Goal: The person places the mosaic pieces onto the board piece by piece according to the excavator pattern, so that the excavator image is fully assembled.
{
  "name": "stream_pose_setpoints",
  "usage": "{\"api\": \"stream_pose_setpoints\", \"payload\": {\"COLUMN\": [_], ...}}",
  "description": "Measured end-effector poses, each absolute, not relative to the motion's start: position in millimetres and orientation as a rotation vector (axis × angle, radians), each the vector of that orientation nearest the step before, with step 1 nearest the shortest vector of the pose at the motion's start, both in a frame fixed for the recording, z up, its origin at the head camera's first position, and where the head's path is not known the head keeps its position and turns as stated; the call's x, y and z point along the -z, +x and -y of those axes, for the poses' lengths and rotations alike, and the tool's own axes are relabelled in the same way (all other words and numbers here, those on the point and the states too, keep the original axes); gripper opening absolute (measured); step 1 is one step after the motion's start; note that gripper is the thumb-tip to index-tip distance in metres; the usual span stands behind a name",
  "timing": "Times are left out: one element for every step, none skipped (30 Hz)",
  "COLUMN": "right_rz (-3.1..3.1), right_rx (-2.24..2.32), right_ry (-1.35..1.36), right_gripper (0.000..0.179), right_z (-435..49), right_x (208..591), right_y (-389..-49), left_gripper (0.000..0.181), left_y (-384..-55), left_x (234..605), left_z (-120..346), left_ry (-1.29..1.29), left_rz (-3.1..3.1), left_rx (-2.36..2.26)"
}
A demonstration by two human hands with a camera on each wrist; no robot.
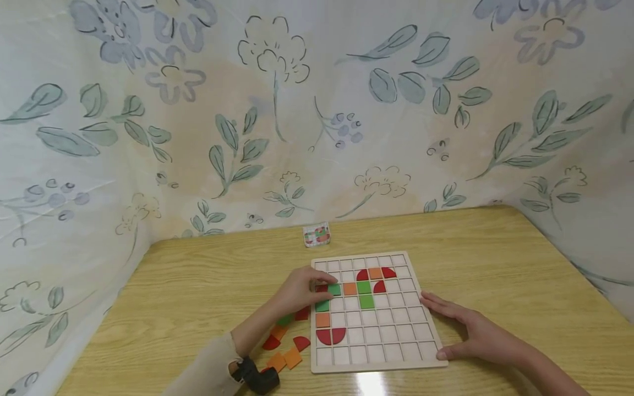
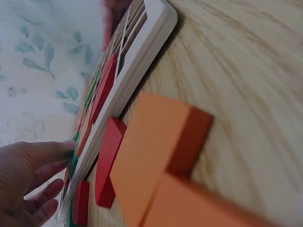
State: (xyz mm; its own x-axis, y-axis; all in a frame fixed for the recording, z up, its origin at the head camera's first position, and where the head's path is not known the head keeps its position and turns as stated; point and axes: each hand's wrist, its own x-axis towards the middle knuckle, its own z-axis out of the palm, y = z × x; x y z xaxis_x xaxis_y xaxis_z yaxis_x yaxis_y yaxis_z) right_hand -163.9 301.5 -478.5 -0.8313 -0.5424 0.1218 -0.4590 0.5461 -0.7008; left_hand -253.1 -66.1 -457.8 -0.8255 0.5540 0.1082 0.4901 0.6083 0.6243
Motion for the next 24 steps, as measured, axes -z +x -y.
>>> {"api": "stream_pose_setpoints", "payload": {"right_rz": [-2.663,-2.662,-2.663,-2.661,-2.659,-2.658,-2.657,-2.657,-2.658,-2.660,-2.666,-2.671,-2.677,-2.681,-2.684,-2.685,-2.686,-2.685,-2.686,-2.685,-2.687,-2.689,-2.690,-2.691], "right_rx": [1.160,1.162,1.163,1.166,1.167,1.168,1.172,1.172,1.173,1.174,1.171,1.168,1.167,1.162,1.162,1.162,1.163,1.164,1.164,1.161,1.162,1.160,1.158,1.158], "right_ry": [-0.872,-0.876,-0.879,-0.881,-0.882,-0.883,-0.883,-0.885,-0.885,-0.887,-0.889,-0.894,-0.894,-0.897,-0.895,-0.897,-0.898,-0.899,-0.900,-0.904,-0.907,-0.909,-0.910,-0.912], "right_gripper": [0.084,0.084,0.084,0.084,0.084,0.083,0.083,0.083,0.083,0.083,0.083,0.083,0.083,0.083,0.083,0.083,0.083,0.083,0.083,0.083,0.083,0.083,0.083,0.083], "right_z": [-301.3,-301.1,-300.8,-300.6,-300.4,-300.3,-300.1,-300.1,-300.1,-300.0,-300.0,-300.1,-300.1,-300.3,-300.4,-300.5,-300.7,-300.8,-300.9,-301.2,-301.2,-301.2,-301.2,-301.1], "right_x": [477.9,477.2,476.7,476.2,475.8,475.5,475.2,475.1,475.1,475.2,475.3,475.5,475.9,476.2,476.6,477.1,477.6,478.1,478.5,478.9,479.3,479.6,479.8,480.0], "right_y": [-164.0,-164.0,-164.1,-164.1,-164.2,-164.2,-164.3,-164.4,-164.5,-164.6,-164.7,-164.8,-164.8,-164.7,-164.6,-164.5,-164.3,-164.1,-163.9,-163.7,-163.6,-163.4,-163.4,-163.3], "left_gripper": [0.025,0.025,0.025,0.025,0.025,0.026,0.025,0.025,0.025,0.024,0.024,0.024,0.023,0.023,0.023,0.023,0.022,0.022,0.022,0.022,0.022,0.022,0.022,0.022], "left_y": [-252.9,-252.8,-252.6,-252.4,-252.2,-252.0,-251.9,-251.8,-251.6,-251.5,-251.5,-251.4,-251.2,-251.3,-251.0,-250.8,-250.6,-250.3,-250.0,-249.8,-249.4,-249.4,-249.1,-249.0], "left_x": [456.8,456.3,455.7,455.3,455.0,454.8,454.7,454.8,454.7,454.8,455.1,455.5,455.8,456.4,456.6,457.0,457.6,457.8,458.1,458.4,458.3,458.8,458.8,458.7], "left_z": [65.2,64.7,64.3,64.1,64.0,64.0,63.9,63.8,63.8,63.8,63.7,63.8,63.8,63.6,63.5,63.3,63.2,63.2,63.1,63.1,63.3,63.6,64.2,64.9], "left_ry": [0.882,0.873,0.867,0.863,0.859,0.860,0.864,0.866,0.871,0.875,0.877,0.877,0.877,0.876,0.874,0.873,0.873,0.874,0.874,0.874,0.871,0.872,0.858,0.844], "left_rz": [-2.728,-2.727,-2.726,-2.728,-2.727,-2.727,-2.730,-2.736,-2.743,-2.747,-2.751,-2.755,-2.758,-2.760,-2.756,-2.751,-2.746,-2.744,-2.739,-2.732,-2.723,-2.720,-2.711,-2.704], "left_rx": [-1.016,-1.017,-1.018,-1.017,-1.019,-1.023,-1.025,-1.024,-1.024,-1.026,-1.030,-1.032,-1.038,-1.041,-1.048,-1.053,-1.060,-1.065,-1.071,-1.078,-1.090,-1.097,-1.116,-1.134]}}
